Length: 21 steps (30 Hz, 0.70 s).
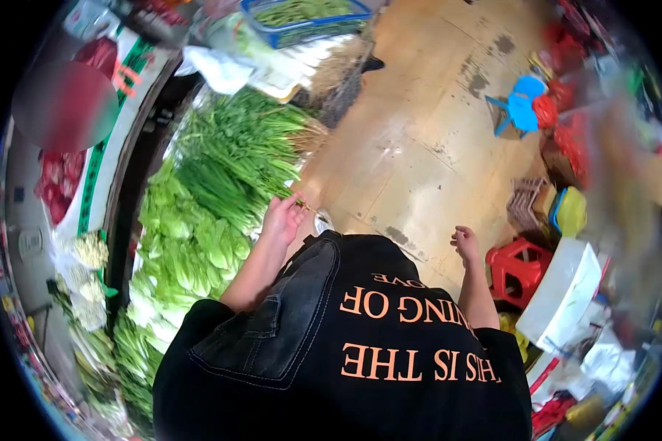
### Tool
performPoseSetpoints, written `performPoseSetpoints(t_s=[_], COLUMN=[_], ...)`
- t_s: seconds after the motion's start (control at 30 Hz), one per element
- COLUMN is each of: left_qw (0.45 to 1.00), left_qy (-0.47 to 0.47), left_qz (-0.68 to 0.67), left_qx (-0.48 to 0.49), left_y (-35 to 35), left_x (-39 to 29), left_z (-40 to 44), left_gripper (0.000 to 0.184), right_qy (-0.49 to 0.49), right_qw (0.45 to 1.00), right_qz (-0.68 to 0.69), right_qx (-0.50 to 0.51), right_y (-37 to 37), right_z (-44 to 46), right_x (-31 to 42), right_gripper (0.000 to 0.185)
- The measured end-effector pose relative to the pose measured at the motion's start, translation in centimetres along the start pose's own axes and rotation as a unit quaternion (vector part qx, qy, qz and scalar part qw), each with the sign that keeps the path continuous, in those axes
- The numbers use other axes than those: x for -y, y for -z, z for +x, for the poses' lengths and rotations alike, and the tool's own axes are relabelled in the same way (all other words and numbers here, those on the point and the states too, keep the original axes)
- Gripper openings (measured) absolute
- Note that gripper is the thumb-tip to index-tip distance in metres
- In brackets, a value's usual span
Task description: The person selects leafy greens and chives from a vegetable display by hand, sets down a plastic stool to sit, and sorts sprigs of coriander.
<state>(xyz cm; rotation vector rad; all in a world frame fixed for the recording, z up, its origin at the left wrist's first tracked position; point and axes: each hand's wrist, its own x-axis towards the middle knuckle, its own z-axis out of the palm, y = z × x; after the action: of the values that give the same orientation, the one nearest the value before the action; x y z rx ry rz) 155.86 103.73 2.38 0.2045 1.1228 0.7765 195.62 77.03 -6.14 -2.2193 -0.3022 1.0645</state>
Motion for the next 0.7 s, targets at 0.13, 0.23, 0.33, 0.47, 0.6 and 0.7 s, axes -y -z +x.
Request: performPoseSetpoints(t_s=[0.13, 0.23, 0.33, 0.47, 0.6, 0.7], left_qw=[0.996, 0.996, 0.995, 0.996, 0.998, 0.999], left_qy=[-0.047, -0.055, -0.07, -0.066, -0.009, 0.04], left_qz=[-0.044, -0.045, -0.046, -0.03, -0.043, -0.036], left_qx=[-0.054, -0.06, -0.059, -0.054, -0.035, -0.004], left_y=[4.1, 5.9, 6.8, 5.7, 2.2, -2.4], left_x=[-4.0, -6.4, -7.9, -9.0, -8.3, -5.7], left_z=[1.9, 3.8, 6.0, 8.9, 10.7, 12.1], left_gripper=[0.037, 0.032, 0.027, 0.025, 0.021, 0.017], right_qy=[0.101, 0.119, 0.111, 0.036, -0.009, -0.059], right_qw=[0.985, 0.965, 0.953, 0.964, 0.975, 0.986], right_qz=[-0.098, -0.179, -0.211, -0.209, -0.187, -0.133], right_qx=[0.1, 0.149, 0.186, 0.159, 0.122, 0.079], right_y=[-5.9, -9.3, -10.3, -8.2, -4.4, -1.2], right_z=[1.9, 1.1, 0.1, 0.0, 1.3, 1.0], right_x=[6.1, 9.5, 10.9, 9.3, 3.6, 2.4], right_gripper=[0.03, 0.031, 0.033, 0.033, 0.032, 0.03])
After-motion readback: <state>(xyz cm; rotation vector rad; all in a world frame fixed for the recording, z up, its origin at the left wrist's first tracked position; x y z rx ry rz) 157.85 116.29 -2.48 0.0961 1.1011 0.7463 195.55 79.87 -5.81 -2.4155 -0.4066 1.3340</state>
